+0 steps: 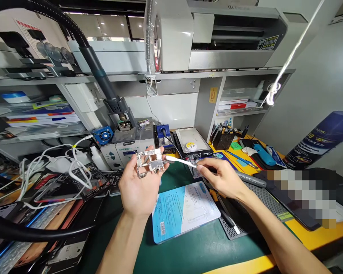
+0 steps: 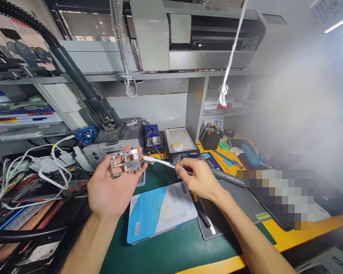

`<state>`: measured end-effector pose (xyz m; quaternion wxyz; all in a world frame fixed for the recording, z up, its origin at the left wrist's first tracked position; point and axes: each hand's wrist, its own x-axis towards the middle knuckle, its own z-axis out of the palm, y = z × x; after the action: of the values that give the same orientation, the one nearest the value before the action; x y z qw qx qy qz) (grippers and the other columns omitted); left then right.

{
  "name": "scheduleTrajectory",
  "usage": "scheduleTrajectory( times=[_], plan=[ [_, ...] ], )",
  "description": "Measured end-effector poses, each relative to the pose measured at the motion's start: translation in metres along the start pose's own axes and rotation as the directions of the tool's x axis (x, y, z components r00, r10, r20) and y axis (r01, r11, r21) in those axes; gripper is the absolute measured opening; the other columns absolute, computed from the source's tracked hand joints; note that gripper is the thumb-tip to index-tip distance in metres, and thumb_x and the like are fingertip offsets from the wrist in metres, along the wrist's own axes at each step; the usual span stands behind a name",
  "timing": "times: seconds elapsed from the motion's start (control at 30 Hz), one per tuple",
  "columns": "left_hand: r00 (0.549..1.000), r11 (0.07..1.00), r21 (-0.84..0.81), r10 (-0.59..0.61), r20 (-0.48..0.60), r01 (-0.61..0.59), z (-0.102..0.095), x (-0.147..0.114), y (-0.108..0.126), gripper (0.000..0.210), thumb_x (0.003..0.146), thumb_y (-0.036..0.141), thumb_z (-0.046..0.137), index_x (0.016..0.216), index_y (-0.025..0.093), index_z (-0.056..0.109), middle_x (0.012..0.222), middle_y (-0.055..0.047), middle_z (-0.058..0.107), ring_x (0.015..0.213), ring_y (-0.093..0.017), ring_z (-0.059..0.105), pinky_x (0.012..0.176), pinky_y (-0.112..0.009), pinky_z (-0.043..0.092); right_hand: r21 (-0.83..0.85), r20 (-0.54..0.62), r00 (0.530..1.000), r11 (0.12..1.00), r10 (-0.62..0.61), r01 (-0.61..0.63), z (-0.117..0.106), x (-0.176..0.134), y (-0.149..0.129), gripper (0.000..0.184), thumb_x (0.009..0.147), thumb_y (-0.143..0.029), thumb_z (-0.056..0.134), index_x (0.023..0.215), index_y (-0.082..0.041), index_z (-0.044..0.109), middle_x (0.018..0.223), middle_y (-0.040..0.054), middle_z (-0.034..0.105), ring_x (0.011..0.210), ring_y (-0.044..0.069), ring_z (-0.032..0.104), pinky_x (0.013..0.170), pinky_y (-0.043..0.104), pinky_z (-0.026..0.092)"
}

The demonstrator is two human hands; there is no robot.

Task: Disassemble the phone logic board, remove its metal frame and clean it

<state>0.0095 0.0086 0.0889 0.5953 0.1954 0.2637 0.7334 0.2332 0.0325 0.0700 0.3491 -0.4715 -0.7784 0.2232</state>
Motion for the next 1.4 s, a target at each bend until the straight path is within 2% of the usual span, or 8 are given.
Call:
scheduleTrajectory(
  times=[0.27, 0.43, 0.57, 0.7, 0.87, 1.0, 1.13, 1.4],
  plan=[
    [1.0, 1.0, -0.006, -0.021, 0.0, 0.021, 0.002, 0.001, -0.001, 0.035, 0.099, 0.037, 0.054, 0.107, 0.012, 0.076, 0.12, -0.019, 0.074, 0.124, -0.036, 0.064, 0.089, -0.049, 0.06, 0.023, 0.001, 0.997, 0.997, -0.077, 0.077, 0.008, -0.002, -0.005, 0.027, 0.1, -0.034, 0.053, 0.1, -0.019, 0.075, 0.098, 0.0055, 0.077, 0.085, 0.021, 0.067, 0.068, 0.029, 0.047],
    [0.999, 0.999, -0.035, -0.013, 0.049, 0.015, -0.001, -0.001, 0.002, 0.034, 0.097, 0.037, 0.058, 0.107, 0.011, 0.077, 0.11, -0.017, 0.077, 0.122, -0.037, 0.066, 0.086, -0.049, 0.061, 0.022, -0.068, 0.997, 0.999, -0.027, 0.029, -0.007, -0.001, 0.004, 0.026, 0.098, -0.033, 0.055, 0.095, -0.017, 0.075, 0.091, 0.0063, 0.077, 0.078, 0.021, 0.067, 0.066, 0.031, 0.046],
    [0.994, 0.997, -0.056, -0.038, 0.105, 0.044, -0.001, -0.006, 0.005, 0.035, 0.098, 0.039, 0.057, 0.106, 0.012, 0.078, 0.11, -0.017, 0.078, 0.117, -0.036, 0.069, 0.081, -0.046, 0.062, 0.112, -0.097, 0.989, 0.986, -0.111, 0.121, -0.012, -0.004, 0.006, 0.025, 0.098, -0.033, 0.057, 0.093, -0.016, 0.075, 0.09, 0.0064, 0.077, 0.078, 0.021, 0.068, 0.069, 0.031, 0.049],
    [0.985, 0.995, -0.067, -0.059, 0.162, 0.071, 0.001, -0.01, 0.009, 0.038, 0.1, 0.04, 0.052, 0.102, 0.013, 0.079, 0.111, -0.018, 0.078, 0.105, -0.033, 0.073, 0.074, -0.04, 0.061, 0.046, -0.185, 0.943, 0.956, -0.277, 0.29, -0.009, -0.007, 0.006, 0.017, 0.097, -0.024, 0.06, 0.093, -0.017, 0.075, 0.085, 0.0052, 0.075, 0.074, 0.018, 0.066, 0.068, 0.03, 0.049],
    [0.977, 0.993, -0.058, -0.094, 0.192, 0.107, 0.003, -0.016, 0.015, 0.043, 0.099, 0.043, 0.053, 0.108, 0.01, 0.079, 0.109, -0.02, 0.078, 0.097, -0.031, 0.075, 0.079, -0.041, 0.061, -0.026, -0.254, 0.862, 0.894, -0.438, 0.447, -0.009, -0.006, 0.007, 0.011, 0.091, -0.014, 0.063, 0.093, -0.016, 0.073, 0.079, 0.0049, 0.071, 0.066, 0.017, 0.061, 0.061, 0.031, 0.046],
    [0.98, 0.992, -0.056, -0.105, 0.171, 0.116, 0.005, -0.02, 0.017, 0.045, 0.099, 0.043, 0.055, 0.11, 0.006, 0.078, 0.109, -0.022, 0.078, 0.096, -0.031, 0.075, 0.079, -0.04, 0.061, -0.056, -0.281, 0.84, 0.882, -0.464, 0.469, -0.009, -0.006, 0.007, 0.012, 0.089, -0.012, 0.063, 0.096, -0.017, 0.072, 0.08, 0.0061, 0.072, 0.066, 0.018, 0.062, 0.061, 0.032, 0.048],
    [0.977, 0.994, -0.05, -0.089, 0.195, 0.101, 0.005, -0.021, 0.017, 0.045, 0.098, 0.043, 0.056, 0.108, 0.006, 0.08, 0.104, -0.019, 0.079, 0.104, -0.034, 0.073, 0.083, -0.041, 0.061, -0.065, -0.288, 0.832, 0.877, -0.473, 0.476, -0.007, -0.007, 0.006, 0.014, 0.089, -0.011, 0.063, 0.097, -0.017, 0.072, 0.08, 0.0072, 0.072, 0.066, 0.019, 0.064, 0.061, 0.033, 0.049],
    [0.919, 1.0, -0.002, -0.019, 0.394, 0.021, 0.0, -0.022, 0.017, 0.049, 0.103, 0.039, 0.041, 0.096, 0.017, 0.084, 0.104, -0.011, 0.081, 0.12, -0.036, 0.068, 0.089, -0.042, 0.058, -0.085, -0.304, 0.807, 0.858, -0.506, 0.506, -0.007, -0.007, 0.004, 0.016, 0.087, -0.01, 0.062, 0.098, -0.017, 0.073, 0.08, 0.008, 0.073, 0.065, 0.02, 0.064, 0.059, 0.033, 0.049]
  ],
)
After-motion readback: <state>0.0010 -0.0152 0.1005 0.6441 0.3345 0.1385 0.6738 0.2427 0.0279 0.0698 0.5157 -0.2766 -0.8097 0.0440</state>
